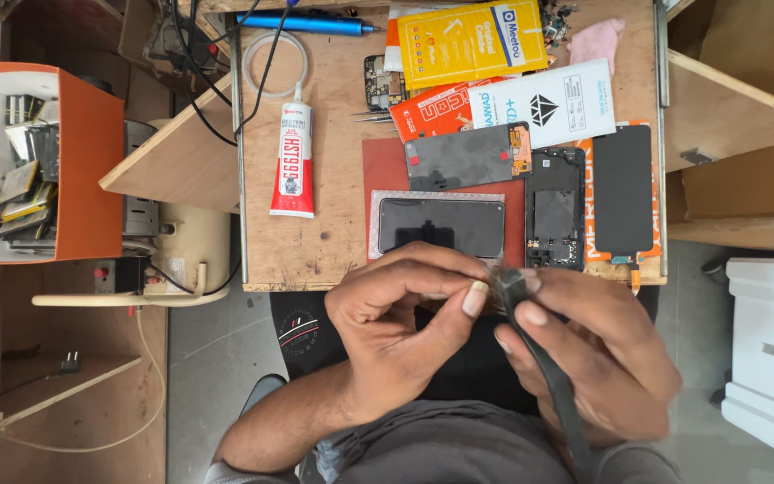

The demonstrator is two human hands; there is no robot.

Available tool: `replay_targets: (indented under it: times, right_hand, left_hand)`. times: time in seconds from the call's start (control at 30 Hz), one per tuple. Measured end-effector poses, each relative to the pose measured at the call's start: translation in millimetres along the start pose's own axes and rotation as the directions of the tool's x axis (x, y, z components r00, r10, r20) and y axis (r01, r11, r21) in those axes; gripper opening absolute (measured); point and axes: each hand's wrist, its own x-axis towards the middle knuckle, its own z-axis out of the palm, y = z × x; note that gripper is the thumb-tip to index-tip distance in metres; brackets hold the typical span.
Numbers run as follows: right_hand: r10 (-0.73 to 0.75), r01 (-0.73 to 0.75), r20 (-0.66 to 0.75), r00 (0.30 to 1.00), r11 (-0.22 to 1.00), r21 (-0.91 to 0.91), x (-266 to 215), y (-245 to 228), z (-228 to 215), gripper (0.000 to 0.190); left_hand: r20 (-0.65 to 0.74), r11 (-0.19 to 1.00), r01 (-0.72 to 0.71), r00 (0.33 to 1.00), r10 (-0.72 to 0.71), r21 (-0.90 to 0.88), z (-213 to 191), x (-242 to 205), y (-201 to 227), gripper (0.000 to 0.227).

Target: The person uses a small brush to clean a flexible ribbon cable, repeatedly brushing both sides to remove debris. The person then rubs the cable between their palms to remove loose particles.

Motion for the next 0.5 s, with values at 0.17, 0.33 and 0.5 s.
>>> replay_targets:
  times: [0.17,0.33,0.5]
  right_hand:
    - [0.069,-0.070,-0.027,0.997,0.997,-0.018,0,-5,-2,0.021]
    - [-0.032,0.032,0.100,0.994,0.999,-0.002,9,-2,-2,0.021]
    - [0.052,-0.052,-0.020,0.998,0.999,-0.007,4,-3,-2,0.022]
  left_hand:
    - [0.019,0.997,-0.045,0.999,0.044,0.064,0,0,2,0.005]
    - [0.008,1.000,-0.018,1.000,0.018,0.022,0,0,1,0.008]
    - [0.017,0.997,-0.037,0.999,0.036,0.066,-1,1,1,0.004]
